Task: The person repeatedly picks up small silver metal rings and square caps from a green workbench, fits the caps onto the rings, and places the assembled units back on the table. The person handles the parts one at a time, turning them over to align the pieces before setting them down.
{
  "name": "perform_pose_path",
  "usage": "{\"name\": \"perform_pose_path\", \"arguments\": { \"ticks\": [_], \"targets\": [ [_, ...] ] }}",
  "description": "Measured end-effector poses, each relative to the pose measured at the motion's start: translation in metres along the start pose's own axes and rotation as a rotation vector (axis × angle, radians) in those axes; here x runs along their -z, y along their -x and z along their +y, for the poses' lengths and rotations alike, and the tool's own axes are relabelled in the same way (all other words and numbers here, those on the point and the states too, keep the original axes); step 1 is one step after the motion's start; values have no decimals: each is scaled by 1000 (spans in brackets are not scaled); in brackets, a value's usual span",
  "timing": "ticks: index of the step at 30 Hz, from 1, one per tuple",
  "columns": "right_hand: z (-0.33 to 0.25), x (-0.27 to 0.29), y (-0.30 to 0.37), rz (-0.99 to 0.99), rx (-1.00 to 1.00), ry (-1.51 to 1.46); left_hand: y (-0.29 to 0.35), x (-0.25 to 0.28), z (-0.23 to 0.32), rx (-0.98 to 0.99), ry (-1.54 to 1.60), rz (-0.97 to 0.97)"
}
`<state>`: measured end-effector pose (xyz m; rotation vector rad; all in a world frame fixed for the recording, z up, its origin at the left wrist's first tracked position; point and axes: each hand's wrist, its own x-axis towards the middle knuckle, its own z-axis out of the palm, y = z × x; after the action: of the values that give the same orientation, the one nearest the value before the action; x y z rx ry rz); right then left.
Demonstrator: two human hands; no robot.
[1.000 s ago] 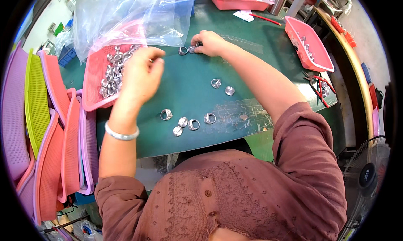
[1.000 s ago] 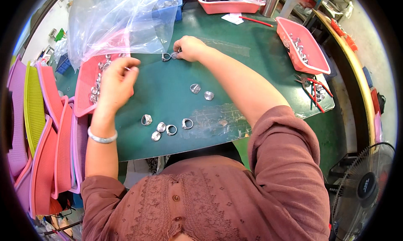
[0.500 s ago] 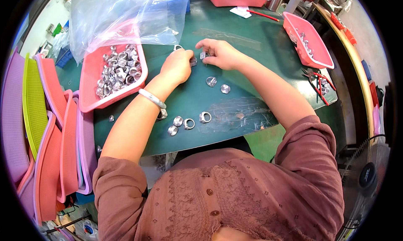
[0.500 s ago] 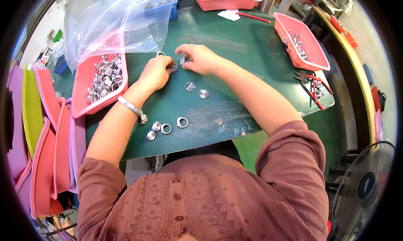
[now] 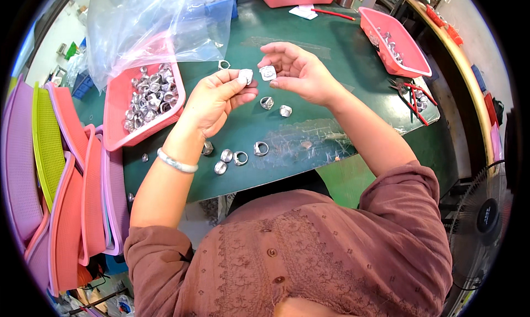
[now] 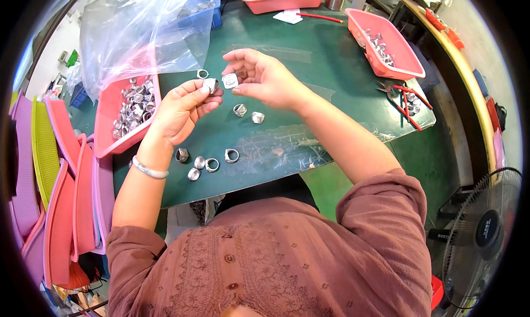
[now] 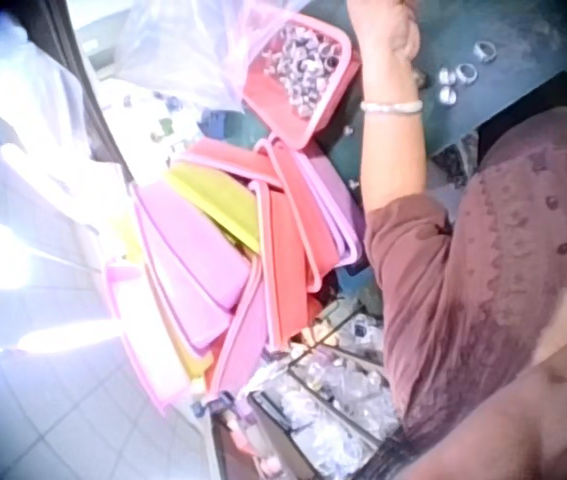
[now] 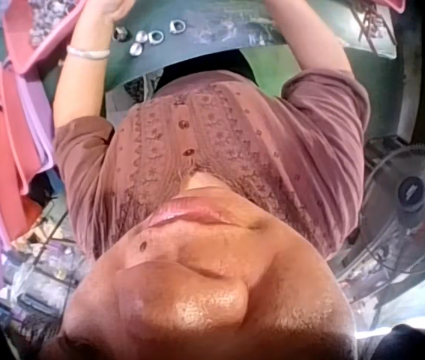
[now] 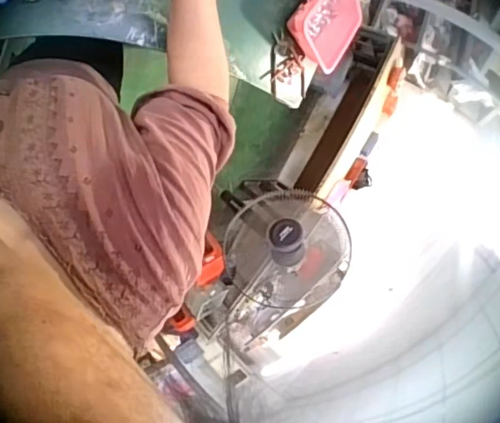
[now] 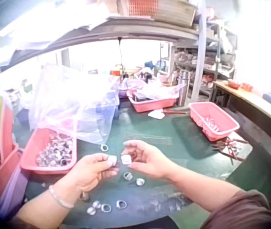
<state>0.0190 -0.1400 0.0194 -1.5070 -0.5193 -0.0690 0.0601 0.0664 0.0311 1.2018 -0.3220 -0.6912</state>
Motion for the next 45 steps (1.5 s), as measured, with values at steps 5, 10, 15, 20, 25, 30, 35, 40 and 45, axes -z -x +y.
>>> {"name": "perform_pose_path", "arguments": {
  "ticks": [5, 10, 15, 20, 25, 30, 35, 40, 45],
  "targets": [
    [-15, -11, 8, -16, -3, -111, 20, -9, 6, -36, 56, -65],
    [-20, -21, 12, -33, 22, -161, 32, -8, 5, -106, 44, -142],
    [-29, -30, 15, -15, -1, -180, 43, -6, 7, -97, 70, -147],
    [-32, -37, 15, -18, 1, -176, 50, -5, 9, -42, 165, -143],
    [-31, -41, 17, -6, -43, -195, 51, 5, 6, -4, 264, -227],
    [-29, -44, 18, -5, -51, -194, 60, -6, 8, -17, 254, -153],
    [-31, -48, 19, 2, -65, -184, 65, -7, 6, -27, 252, -135],
    [-32, -52, 20, 3, -73, -205, 64, 0, 3, -20, 280, -163],
    [-32, -48, 19, 35, -98, -170, 63, 5, 1, 0, 9, -54]
  ]
}}
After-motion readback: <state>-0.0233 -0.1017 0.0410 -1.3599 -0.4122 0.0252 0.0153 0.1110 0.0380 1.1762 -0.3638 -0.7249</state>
